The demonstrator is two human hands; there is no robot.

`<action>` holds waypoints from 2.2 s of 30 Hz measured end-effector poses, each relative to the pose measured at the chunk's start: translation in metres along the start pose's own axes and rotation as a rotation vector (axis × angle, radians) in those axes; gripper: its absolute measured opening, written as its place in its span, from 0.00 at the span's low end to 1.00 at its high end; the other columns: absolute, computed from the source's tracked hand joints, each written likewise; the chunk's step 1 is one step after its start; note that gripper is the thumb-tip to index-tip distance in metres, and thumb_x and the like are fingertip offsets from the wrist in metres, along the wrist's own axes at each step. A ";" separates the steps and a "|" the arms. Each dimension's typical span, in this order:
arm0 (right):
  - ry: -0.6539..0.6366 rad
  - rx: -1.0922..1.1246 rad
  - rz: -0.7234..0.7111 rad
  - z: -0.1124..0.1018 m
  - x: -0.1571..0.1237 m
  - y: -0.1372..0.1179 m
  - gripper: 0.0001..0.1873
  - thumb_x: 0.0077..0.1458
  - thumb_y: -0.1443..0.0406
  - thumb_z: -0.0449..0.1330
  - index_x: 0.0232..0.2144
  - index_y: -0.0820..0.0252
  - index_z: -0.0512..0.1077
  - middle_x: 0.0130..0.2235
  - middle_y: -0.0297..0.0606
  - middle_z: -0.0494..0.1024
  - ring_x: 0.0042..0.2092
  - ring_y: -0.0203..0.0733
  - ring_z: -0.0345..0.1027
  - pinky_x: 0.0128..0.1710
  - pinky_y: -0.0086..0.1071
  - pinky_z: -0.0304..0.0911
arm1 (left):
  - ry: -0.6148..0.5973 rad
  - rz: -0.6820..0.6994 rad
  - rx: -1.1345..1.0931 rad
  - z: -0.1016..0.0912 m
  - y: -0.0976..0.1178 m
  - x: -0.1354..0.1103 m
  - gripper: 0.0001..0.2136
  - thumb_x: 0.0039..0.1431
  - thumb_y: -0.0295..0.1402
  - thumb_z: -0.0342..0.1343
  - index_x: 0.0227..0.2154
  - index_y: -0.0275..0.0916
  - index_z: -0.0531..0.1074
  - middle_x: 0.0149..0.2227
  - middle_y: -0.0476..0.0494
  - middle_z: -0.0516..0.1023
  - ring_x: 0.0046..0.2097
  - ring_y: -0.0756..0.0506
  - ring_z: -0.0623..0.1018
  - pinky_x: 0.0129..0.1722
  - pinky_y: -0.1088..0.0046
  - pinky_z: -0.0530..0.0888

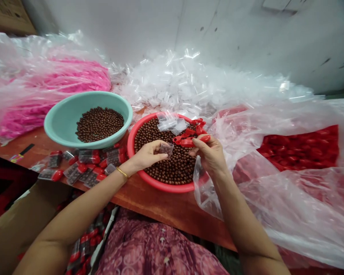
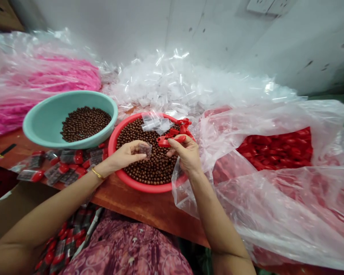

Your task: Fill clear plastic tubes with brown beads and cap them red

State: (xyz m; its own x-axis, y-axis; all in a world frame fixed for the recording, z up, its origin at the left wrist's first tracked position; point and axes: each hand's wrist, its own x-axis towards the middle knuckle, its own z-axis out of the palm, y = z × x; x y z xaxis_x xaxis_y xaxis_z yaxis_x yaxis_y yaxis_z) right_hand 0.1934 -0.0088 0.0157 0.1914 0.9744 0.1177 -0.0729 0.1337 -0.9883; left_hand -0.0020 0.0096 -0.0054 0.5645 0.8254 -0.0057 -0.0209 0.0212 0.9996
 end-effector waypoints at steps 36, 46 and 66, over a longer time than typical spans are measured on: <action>0.003 0.109 -0.028 0.012 -0.022 0.007 0.12 0.38 0.65 0.67 0.21 0.57 0.65 0.32 0.32 0.77 0.36 0.36 0.72 0.40 0.34 0.70 | -0.085 -0.144 -0.313 0.014 0.004 -0.004 0.19 0.44 0.39 0.65 0.37 0.35 0.69 0.34 0.50 0.71 0.32 0.54 0.73 0.34 0.78 0.72; -0.133 -0.296 -0.272 0.003 -0.025 0.020 0.06 0.51 0.67 0.59 0.34 0.57 0.70 0.42 0.38 0.79 0.44 0.39 0.73 0.47 0.37 0.68 | -0.079 -0.075 -0.190 0.019 -0.003 -0.007 0.16 0.49 0.42 0.61 0.33 0.36 0.66 0.30 0.51 0.66 0.32 0.54 0.67 0.31 0.78 0.69; -0.131 -1.005 -0.906 0.015 -0.043 0.014 0.23 0.56 0.77 0.50 0.53 0.58 0.63 0.37 0.41 0.78 0.35 0.39 0.71 0.36 0.32 0.70 | 0.181 0.089 0.527 0.027 0.001 -0.013 0.05 0.53 0.31 0.54 0.30 0.38 0.63 0.30 0.51 0.69 0.33 0.49 0.70 0.33 0.72 0.66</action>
State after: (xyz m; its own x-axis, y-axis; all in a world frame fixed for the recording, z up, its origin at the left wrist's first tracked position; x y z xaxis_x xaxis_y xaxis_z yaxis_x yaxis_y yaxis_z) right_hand 0.1693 -0.0459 -0.0014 -0.3072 0.6332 0.7104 0.7777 0.5973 -0.1961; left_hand 0.0127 -0.0159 -0.0038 0.4279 0.8958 0.1203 0.3791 -0.2987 0.8758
